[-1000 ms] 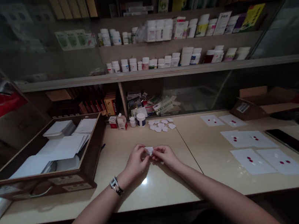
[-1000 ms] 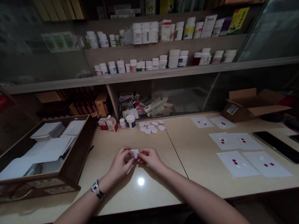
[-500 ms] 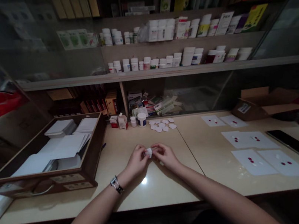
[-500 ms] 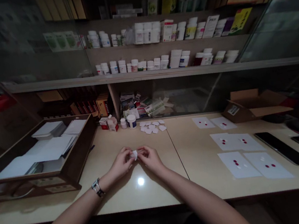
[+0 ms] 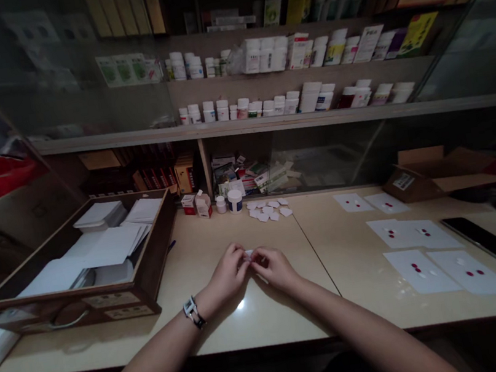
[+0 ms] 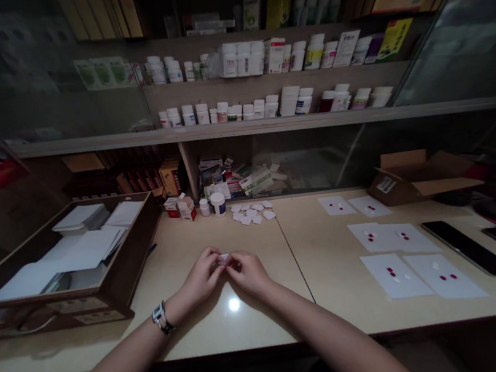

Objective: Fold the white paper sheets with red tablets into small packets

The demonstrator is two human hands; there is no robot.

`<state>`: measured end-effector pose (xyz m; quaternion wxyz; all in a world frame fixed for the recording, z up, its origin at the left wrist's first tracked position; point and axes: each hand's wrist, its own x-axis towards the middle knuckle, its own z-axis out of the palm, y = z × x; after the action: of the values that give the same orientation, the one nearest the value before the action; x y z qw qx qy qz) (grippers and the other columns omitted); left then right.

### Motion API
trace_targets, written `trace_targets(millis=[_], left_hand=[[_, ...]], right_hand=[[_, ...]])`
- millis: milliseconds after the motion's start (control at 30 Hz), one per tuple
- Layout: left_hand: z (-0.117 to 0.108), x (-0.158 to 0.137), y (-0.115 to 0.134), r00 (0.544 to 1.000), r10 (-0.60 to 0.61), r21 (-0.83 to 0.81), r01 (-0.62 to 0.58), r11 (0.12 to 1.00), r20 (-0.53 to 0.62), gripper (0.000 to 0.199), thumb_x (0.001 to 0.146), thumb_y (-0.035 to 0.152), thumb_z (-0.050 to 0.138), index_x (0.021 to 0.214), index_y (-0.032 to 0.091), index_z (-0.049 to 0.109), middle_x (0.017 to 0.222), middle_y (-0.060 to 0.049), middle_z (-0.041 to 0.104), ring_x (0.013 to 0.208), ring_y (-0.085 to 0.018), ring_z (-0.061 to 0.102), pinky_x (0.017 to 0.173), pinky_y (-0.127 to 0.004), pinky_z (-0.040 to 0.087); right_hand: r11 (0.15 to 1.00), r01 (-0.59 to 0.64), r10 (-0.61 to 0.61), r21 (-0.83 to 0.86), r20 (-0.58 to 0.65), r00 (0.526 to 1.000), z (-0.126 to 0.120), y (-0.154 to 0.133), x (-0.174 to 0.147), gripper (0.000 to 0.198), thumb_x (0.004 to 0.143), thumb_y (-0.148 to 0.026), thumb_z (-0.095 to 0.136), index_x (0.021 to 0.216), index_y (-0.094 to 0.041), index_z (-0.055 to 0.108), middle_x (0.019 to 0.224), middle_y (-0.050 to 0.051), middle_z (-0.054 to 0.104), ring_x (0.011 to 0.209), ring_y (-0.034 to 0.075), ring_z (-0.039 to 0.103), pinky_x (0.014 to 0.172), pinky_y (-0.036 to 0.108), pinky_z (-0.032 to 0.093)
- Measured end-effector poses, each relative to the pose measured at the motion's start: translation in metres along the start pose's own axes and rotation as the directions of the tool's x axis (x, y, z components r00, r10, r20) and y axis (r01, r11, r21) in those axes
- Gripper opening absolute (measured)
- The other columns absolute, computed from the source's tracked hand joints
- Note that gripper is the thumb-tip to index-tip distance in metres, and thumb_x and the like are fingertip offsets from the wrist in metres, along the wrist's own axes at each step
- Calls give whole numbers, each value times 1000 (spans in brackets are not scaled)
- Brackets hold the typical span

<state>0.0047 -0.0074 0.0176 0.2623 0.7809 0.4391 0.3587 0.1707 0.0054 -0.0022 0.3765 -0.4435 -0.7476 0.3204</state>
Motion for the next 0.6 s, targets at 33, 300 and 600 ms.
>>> trace_targets(millis=[33, 300, 600], left_hand=[[-1, 0, 0, 1000, -4, 11, 4, 1000, -7, 9, 86, 16, 47, 83, 17, 55, 96, -7, 53, 89, -18, 53, 84, -32, 45], [1, 1, -5, 1000, -25, 17, 25, 1000, 13, 12, 81, 9, 48, 77, 17, 56, 93, -6, 52, 87, -17, 53, 82, -30, 45], [5, 0, -3, 999, -51, 35, 51, 998, -3, 12, 80, 9, 47, 72, 16, 53, 87, -5, 52, 82, -16, 52, 76, -29, 46]], right_hand=[[1000, -6, 6, 13, -3, 1000, 0, 0, 0, 8, 78, -21, 58, 75, -18, 64, 74, 3, 65, 66, 16, 58, 62, 24, 44], [999, 37, -36, 24, -9, 999, 0, -2, 0, 7, 78, -19, 57, 77, -19, 64, 75, 3, 65, 66, 16, 57, 61, 24, 42], [993, 59, -56, -106, 27, 998, 0, 0, 1, 11, 78, -21, 60, 67, -18, 62, 67, 2, 61, 62, 15, 52, 59, 24, 37]])
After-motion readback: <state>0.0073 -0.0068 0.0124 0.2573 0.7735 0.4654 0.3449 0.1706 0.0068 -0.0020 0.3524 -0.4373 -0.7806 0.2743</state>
